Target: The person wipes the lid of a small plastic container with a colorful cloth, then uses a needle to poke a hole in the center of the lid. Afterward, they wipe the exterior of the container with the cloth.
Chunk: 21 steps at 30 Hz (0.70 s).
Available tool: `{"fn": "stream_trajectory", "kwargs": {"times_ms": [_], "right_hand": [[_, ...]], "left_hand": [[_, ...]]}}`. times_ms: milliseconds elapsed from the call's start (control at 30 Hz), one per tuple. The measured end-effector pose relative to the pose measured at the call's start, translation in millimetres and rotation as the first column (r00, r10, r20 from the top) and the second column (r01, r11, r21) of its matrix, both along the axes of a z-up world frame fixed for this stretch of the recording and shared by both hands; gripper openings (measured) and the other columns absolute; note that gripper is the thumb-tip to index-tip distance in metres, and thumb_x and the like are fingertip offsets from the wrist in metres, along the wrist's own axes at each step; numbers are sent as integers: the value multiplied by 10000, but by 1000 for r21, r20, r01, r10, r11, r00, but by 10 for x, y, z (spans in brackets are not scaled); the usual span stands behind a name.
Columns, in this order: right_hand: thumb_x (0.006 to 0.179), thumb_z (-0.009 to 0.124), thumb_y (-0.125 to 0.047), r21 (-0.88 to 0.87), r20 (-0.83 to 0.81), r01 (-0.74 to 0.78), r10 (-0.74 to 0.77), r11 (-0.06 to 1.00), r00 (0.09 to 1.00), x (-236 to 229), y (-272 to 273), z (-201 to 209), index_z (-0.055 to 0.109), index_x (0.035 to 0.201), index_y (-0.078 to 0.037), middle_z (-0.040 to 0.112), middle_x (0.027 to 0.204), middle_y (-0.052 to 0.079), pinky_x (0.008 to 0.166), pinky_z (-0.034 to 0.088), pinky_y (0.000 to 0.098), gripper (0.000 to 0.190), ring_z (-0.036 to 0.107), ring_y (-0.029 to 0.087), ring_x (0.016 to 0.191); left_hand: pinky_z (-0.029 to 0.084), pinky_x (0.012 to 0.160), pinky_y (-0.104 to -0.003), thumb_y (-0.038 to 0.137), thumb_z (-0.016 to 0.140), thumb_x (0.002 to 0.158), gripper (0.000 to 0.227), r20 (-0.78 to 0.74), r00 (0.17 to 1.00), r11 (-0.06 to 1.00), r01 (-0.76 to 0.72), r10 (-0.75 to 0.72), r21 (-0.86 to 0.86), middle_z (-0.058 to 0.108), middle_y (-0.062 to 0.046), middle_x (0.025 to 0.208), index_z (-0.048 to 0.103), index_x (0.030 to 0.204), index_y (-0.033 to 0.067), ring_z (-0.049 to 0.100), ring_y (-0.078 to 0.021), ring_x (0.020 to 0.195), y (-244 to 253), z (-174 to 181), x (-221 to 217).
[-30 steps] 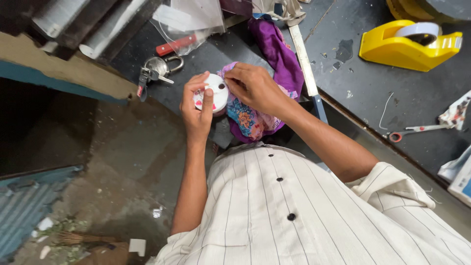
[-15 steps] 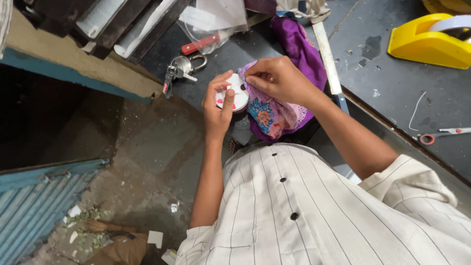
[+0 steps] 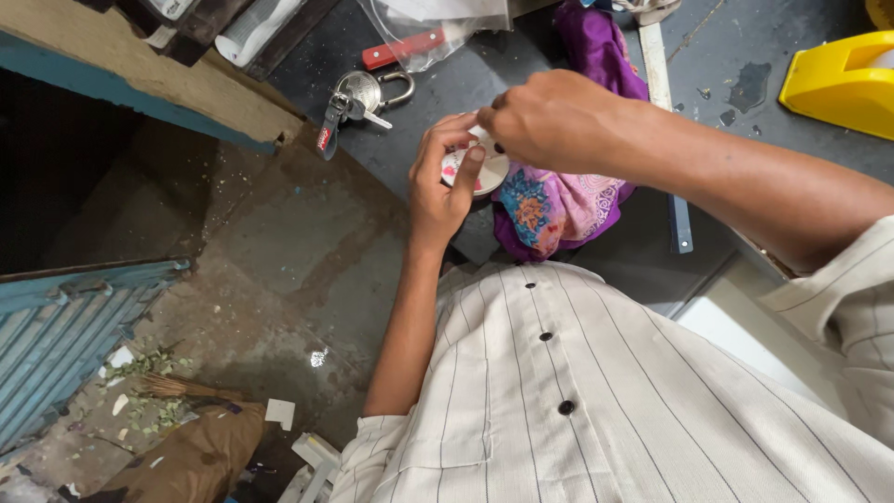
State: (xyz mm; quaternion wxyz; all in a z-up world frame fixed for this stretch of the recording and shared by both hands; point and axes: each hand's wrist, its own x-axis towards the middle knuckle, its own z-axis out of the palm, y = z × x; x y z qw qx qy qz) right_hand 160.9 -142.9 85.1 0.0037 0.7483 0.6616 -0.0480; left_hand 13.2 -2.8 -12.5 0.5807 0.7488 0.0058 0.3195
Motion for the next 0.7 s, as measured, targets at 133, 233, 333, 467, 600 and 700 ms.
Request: {"fn": "stream_trajectory", "kwargs": {"times_ms": [133,233,333,467,600,700], "right_hand": [[872,677,-142,-278,162,4,43,961,986,88,-216,-182,723,867,-48,719,771,150,589,573,418,105,733,321,689],[820,713,-132,-117,-164,146,-164,982,973,167,-422,-109,757,978,-38,726,744,168,602,548,462,190,709,368,678],[874,727,-70,49,-421,397,-341,916,840,176,-567,8,729,1005,16,732,858,150,674,576,385,156,735,289,754],[918,780,-46,238,-531,452,-275,860,802,-63,-481,85,713,1052,12,707,927,123,739,578,352,161,729,249,827],[922,779,-18,323,-586,414,-163,851,794,-263,-219,105,720,1057,9,679,1007,122,749,568,350,150,708,257,861],[896,788,-11,315,-588,405,-158,858,793,-309,-46,112,734,1042,9,662,1019,132,744,565,355,157,696,276,852]], "left_hand": [[510,1112,-403,237,671,1061,231,37,999,1000,21,-21,-8,692,-144,1332,594,1081,20,646,-317,1288,20,44,-81],[510,1097,-401,231,676,1046,218,38,999,1000,16,-16,-10,698,-146,1318,606,1064,26,643,-326,1290,61,89,-65],[505,1110,-404,228,674,1046,218,31,999,999,11,-10,-31,696,-145,1315,595,1061,25,644,-319,1288,66,44,-67],[488,1139,-431,226,683,1036,218,32,999,1000,7,-6,-14,701,-150,1293,601,1051,24,642,-326,1281,62,20,-2],[503,1093,-402,238,669,1054,221,15,1000,999,14,-13,-51,700,-146,1300,599,1054,29,641,-329,1288,48,8,-2],[500,1107,-408,241,662,1061,221,9,1000,999,17,-17,-43,698,-148,1308,601,1060,28,637,-332,1302,45,27,0]]}}
